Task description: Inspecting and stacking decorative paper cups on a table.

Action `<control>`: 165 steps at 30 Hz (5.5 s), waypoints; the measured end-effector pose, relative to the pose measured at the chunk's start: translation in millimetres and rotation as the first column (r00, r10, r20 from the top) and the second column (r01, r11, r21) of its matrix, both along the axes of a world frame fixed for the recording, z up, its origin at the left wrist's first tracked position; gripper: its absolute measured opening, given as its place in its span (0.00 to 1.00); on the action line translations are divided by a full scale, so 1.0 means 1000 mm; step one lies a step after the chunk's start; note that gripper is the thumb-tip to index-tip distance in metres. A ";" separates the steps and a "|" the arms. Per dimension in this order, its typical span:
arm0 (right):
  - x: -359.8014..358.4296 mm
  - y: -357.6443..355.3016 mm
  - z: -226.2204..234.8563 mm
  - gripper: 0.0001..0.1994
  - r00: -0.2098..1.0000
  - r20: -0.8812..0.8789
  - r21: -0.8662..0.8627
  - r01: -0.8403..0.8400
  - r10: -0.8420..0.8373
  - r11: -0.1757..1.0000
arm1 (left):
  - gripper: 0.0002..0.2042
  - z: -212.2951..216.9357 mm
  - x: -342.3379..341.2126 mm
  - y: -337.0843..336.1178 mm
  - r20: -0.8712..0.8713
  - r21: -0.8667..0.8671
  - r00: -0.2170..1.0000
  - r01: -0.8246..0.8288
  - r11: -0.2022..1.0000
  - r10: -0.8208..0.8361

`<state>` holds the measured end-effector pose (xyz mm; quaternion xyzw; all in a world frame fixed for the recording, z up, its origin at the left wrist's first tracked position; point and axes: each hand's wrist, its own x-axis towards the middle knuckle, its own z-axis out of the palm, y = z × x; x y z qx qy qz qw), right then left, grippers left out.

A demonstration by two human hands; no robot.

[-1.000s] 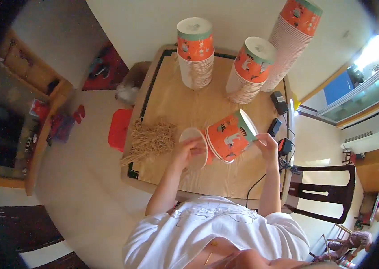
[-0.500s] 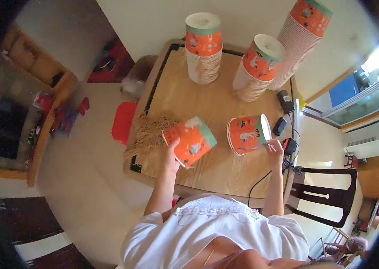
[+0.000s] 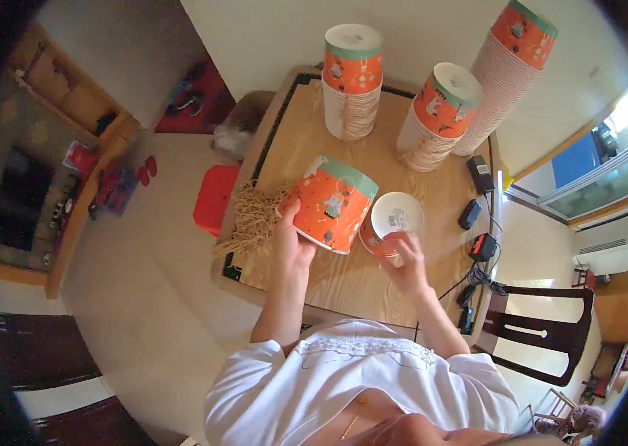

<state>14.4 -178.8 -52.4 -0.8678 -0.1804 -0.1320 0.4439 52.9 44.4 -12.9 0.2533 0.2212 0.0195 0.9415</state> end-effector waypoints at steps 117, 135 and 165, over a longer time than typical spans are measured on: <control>0.116 -0.025 0.079 0.30 0.991 -0.084 0.673 -0.019 0.102 0.740 | 0.12 -0.034 0.019 0.006 0.171 0.721 0.966 0.011 0.693 -0.192; 0.379 -0.015 0.200 0.19 0.710 0.660 -0.535 0.214 0.246 0.817 | 0.05 -0.046 0.165 0.012 0.469 0.868 0.865 -0.489 -0.090 -0.178; 0.418 -0.006 0.122 0.23 0.735 0.577 -0.648 0.148 0.355 0.747 | 0.07 -0.089 0.294 -0.058 0.469 0.827 0.883 -0.449 0.338 0.024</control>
